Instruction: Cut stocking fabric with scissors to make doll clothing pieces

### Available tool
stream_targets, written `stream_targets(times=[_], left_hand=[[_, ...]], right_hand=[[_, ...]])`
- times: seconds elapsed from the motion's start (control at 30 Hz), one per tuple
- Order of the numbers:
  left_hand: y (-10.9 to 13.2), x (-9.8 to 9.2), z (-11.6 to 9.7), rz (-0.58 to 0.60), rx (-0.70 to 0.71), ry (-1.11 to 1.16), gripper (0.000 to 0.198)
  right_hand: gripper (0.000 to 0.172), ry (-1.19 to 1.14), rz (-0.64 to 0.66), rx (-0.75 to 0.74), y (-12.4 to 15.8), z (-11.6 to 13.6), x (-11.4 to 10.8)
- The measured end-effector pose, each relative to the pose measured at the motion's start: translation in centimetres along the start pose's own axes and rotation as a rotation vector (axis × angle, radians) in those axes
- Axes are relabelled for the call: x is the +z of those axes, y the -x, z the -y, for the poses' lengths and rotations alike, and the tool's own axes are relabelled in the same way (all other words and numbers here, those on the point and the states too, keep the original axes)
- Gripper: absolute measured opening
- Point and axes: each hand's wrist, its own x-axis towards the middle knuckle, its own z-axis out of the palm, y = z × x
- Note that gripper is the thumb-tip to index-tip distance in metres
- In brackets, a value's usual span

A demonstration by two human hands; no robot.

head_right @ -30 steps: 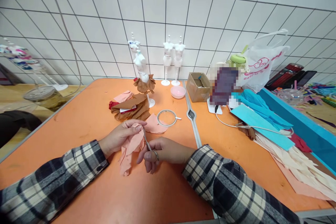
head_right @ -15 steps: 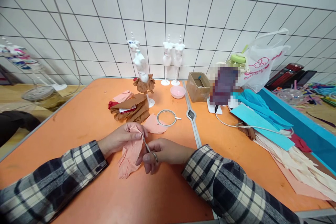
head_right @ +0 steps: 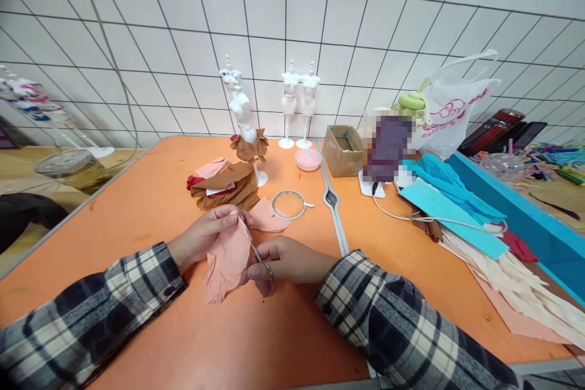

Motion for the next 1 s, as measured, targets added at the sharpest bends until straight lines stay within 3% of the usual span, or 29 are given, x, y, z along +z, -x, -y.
stream_targets(times=[0.17, 0.3, 0.43, 0.53, 0.63, 0.77, 0.93, 1.0], left_hand=[[-0.2, 0.2, 0.2, -0.035, -0.078, -0.036, 0.036], [-0.3, 0.3, 0.6, -0.075, 0.133, -0.139, 0.03], [-0.2, -0.5, -0.1, 0.024, 0.362, -0.221, 0.039], [0.0, -1.1, -1.2, 0.109, 0.351, -0.465, 0.033], [-0.1, -1.3, -1.6, 0.09, 0.331, -0.55, 0.019], [-0.7, -1.6, -1.0, 0.045, 0.344, -0.525, 0.021], [-1.2, -2.0, -0.1, -0.133, 0.295, -0.377, 0.026], [-1.0, -1.8, -0.2, -0.093, 0.309, -0.244, 0.034]], right_hand=[[0.052, 0.023, 0.005, 0.041, 0.1, 0.0, -0.2], [0.052, 0.052, 0.014, 0.074, 0.2, -0.2, -0.4], [0.053, 0.066, 0.008, 0.094, 0.1, -0.1, -0.4], [0.052, 0.071, 0.01, 0.095, 0.1, 0.0, -0.4], [0.053, 0.079, 0.032, 0.11, 0.1, 0.0, -0.4], [0.053, 0.061, 0.04, 0.106, 0.1, 0.0, -0.5], [0.054, 0.067, 0.037, 0.124, 0.2, 0.0, -0.4], [0.054, 0.063, 0.039, 0.124, 0.1, 0.0, -0.5]])
